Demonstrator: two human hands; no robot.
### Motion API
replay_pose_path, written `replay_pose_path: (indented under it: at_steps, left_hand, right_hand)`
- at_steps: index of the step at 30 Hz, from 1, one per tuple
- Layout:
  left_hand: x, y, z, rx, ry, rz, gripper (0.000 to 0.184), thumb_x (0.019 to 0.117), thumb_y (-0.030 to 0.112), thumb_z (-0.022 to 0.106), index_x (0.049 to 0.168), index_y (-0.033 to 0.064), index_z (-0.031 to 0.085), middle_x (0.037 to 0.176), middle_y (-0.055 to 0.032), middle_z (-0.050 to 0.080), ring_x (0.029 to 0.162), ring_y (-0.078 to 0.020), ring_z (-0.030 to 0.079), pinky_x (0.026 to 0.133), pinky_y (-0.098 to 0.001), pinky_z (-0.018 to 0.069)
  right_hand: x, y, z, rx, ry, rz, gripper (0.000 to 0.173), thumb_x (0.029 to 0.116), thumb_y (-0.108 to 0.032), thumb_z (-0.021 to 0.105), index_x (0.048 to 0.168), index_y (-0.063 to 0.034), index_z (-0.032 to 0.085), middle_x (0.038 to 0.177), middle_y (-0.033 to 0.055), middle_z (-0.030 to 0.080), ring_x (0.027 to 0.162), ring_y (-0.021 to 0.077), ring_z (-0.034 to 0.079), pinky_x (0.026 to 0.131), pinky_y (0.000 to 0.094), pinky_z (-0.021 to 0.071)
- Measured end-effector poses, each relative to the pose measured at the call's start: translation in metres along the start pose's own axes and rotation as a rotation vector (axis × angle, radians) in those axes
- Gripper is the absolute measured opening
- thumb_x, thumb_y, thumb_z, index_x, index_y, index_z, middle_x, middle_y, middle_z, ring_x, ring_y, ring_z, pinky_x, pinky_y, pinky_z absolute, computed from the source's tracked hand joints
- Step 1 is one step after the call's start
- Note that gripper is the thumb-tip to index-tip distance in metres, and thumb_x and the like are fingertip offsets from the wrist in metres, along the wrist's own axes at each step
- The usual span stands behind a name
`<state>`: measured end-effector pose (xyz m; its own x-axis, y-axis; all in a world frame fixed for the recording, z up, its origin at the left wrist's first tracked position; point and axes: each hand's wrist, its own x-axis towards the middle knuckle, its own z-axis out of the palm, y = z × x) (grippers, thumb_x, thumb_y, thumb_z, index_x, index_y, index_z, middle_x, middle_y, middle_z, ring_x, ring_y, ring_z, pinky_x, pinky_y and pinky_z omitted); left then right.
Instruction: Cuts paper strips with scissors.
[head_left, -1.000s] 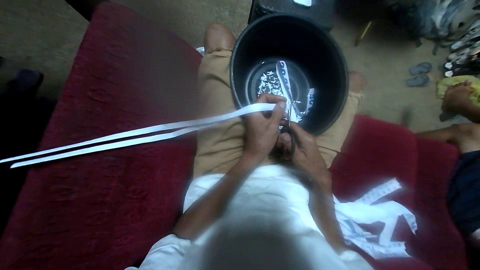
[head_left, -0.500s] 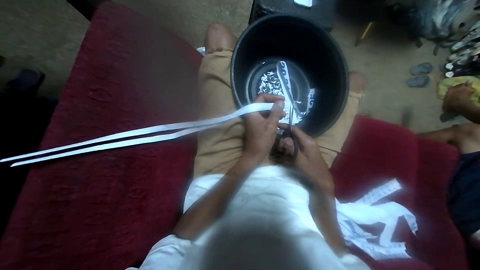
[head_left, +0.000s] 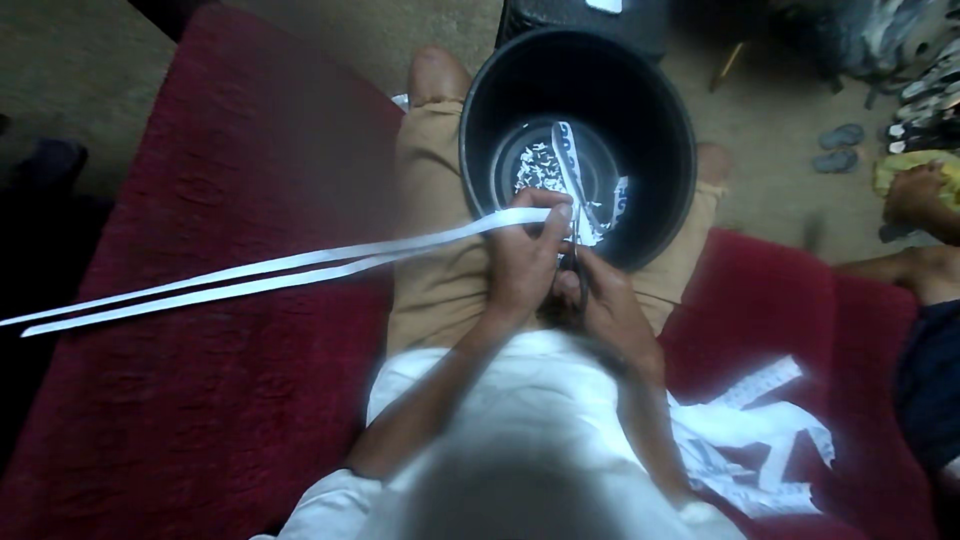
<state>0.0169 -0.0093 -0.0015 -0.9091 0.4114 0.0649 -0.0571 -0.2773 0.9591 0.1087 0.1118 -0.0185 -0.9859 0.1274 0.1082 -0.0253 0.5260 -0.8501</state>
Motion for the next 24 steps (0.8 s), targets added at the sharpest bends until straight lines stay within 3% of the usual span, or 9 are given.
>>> replay_pose_path:
  at_steps: [11,18,24]
  left_hand:
    - [0.0002,-0.0007,0.0013,-0.001,-0.002,0.007,0.014,0.1032,0.009,0.060,0.116,0.0048,0.063,0.088,-0.0054,0.065,0.065,-0.0098,0.063,0.058,-0.0222,0.0573]
    - [-0.0003,-0.0002,0.0006,0.018,-0.005,0.000,0.016,0.1039,0.011,0.060,0.118,0.0058,0.063,0.086,-0.0055,0.065,0.064,-0.0104,0.063,0.057,-0.0223,0.0565]
    - [0.0000,-0.0003,-0.0007,0.025,0.007,-0.005,0.016,0.1037,0.011,0.060,0.119,0.0062,0.064,0.091,-0.0052,0.066,0.068,-0.0104,0.064,0.059,-0.0225,0.0571]
  right_hand:
    - [0.0013,0.0010,0.0003,0.052,0.009,0.014,0.038,0.1078,-0.035,0.048,0.132,-0.0079,0.059,0.076,0.0014,0.061,0.054,0.0105,0.056,0.046,0.0281,0.0512]
    - [0.0009,0.0030,0.0017,0.046,0.027,0.004,0.040,0.1074,-0.038,0.049,0.130,-0.0076,0.060,0.075,0.0010,0.061,0.054,0.0104,0.054,0.046,0.0281,0.0494]
    - [-0.0023,0.0042,0.0023,0.068,0.037,0.044,0.037,0.1068,-0.037,0.051,0.133,-0.0115,0.061,0.076,0.0020,0.062,0.055,0.0117,0.056,0.048,0.0292,0.0508]
